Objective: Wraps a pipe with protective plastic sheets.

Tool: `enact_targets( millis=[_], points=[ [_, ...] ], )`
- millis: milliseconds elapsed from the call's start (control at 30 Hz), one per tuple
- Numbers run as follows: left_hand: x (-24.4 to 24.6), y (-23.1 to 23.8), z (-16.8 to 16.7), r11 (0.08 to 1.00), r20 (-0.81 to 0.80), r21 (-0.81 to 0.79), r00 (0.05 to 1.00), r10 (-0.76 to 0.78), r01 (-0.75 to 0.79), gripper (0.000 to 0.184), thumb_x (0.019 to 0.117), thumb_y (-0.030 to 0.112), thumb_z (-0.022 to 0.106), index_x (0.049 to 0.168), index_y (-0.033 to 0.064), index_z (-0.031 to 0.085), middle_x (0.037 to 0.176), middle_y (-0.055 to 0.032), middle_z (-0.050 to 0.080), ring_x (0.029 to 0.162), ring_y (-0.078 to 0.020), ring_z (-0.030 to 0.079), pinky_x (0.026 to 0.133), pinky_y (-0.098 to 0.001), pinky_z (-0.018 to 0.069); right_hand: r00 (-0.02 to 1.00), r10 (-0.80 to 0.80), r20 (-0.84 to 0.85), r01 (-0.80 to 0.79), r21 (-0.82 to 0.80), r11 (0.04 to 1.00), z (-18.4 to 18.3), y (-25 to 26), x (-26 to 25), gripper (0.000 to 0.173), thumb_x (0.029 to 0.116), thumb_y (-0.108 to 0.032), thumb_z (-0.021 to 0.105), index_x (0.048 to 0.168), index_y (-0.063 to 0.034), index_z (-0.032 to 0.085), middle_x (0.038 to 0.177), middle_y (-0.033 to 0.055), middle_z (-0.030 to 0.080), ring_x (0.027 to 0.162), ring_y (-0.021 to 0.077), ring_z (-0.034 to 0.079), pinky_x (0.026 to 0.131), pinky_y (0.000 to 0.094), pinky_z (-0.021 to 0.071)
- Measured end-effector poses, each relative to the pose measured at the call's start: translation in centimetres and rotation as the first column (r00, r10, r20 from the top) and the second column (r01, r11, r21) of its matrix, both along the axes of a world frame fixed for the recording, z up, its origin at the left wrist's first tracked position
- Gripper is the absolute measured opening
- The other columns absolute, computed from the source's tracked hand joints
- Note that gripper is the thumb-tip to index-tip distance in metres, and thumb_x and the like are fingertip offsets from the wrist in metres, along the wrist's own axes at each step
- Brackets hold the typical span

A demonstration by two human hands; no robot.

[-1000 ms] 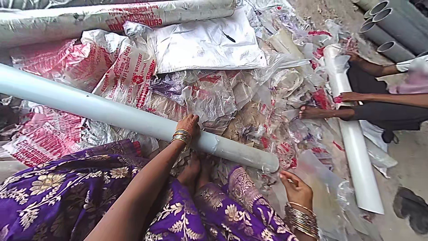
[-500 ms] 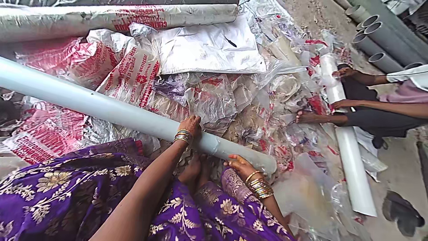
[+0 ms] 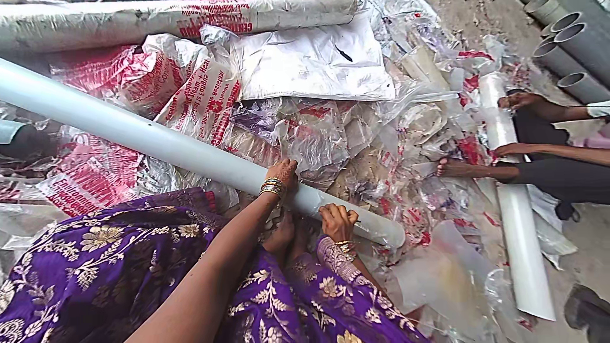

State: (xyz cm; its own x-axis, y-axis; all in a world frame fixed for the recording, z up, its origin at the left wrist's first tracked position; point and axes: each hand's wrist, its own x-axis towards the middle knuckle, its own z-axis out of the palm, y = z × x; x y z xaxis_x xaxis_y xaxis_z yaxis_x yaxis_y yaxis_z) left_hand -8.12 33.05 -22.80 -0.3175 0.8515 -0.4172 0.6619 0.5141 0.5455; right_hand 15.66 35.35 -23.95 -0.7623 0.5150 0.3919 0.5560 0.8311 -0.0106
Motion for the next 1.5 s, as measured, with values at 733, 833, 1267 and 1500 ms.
enact_targets(
  millis=[733, 833, 1267, 1500],
  points=[
    [-0.4, 0.0, 0.4, 1.0, 0.03, -0.023, 0.999, -0.02, 0.021, 0.031, 0.1002, 0.019, 0.056, 0.126, 0.0031, 0.065, 0.132, -0.0212, 0.063, 0.124, -0.0405, 0.062, 0.099, -0.0608, 0.05, 0.905, -0.303, 0.299, 0.339, -0.079, 0.937, 3.3, 0.3, 4.0, 0.02, 0.0876, 0.005, 0.064, 0.096, -0.0048, 0.079, 0.099, 0.0128, 0.075, 0.098, 0.0377, 0.068, 0.093, 0.0624, 0.0406],
    [-0.3, 0.4, 0.3, 1.0, 0.029, -0.019, 1.0, -0.002, 0.002, 0.031, 0.0993, 0.018, 0.057, 0.126, 0.0028, 0.065, 0.131, -0.0218, 0.063, 0.124, -0.0411, 0.061, 0.099, -0.0614, 0.0497, 0.894, -0.355, 0.274, 0.437, -0.356, 0.826, 4.9, 0.7, 2.0, 0.019, 0.0972, -0.011, 0.064, 0.105, -0.0073, 0.08, 0.104, 0.0163, 0.074, 0.103, 0.0388, 0.066, 0.093, 0.0583, 0.0431],
    [0.6, 0.4, 1.3, 0.999, -0.033, -0.026, 0.999, -0.042, 0.041, 0.034, 0.1, 0.018, 0.059, 0.128, -0.0017, 0.062, 0.136, -0.0293, 0.059, 0.124, -0.0498, 0.06, 0.095, -0.0693, 0.0482, 0.974, -0.217, -0.067, 0.212, -0.081, 0.974, -0.7, -0.5, 1.7, 0.012, 0.084, -0.011, 0.075, 0.092, -0.0043, 0.081, 0.085, 0.0176, 0.072, 0.072, 0.0351, 0.07, 0.063, 0.0479, 0.0559],
    [0.8, -0.1, -0.3, 0.991, -0.091, 0.12, 0.995, -0.042, 0.053, 0.031, 0.0979, 0.013, 0.062, 0.124, -0.0039, 0.065, 0.131, -0.0313, 0.062, 0.121, -0.0501, 0.061, 0.096, -0.0683, 0.0484, 0.975, -0.154, 0.162, 0.183, -0.181, 0.966, 1.8, 0.1, 0.1, 0.015, 0.0916, -0.001, 0.062, 0.089, 0.0011, 0.076, 0.102, 0.0168, 0.074, 0.093, 0.0338, 0.072, 0.076, 0.0471, 0.0569]
  ],
)
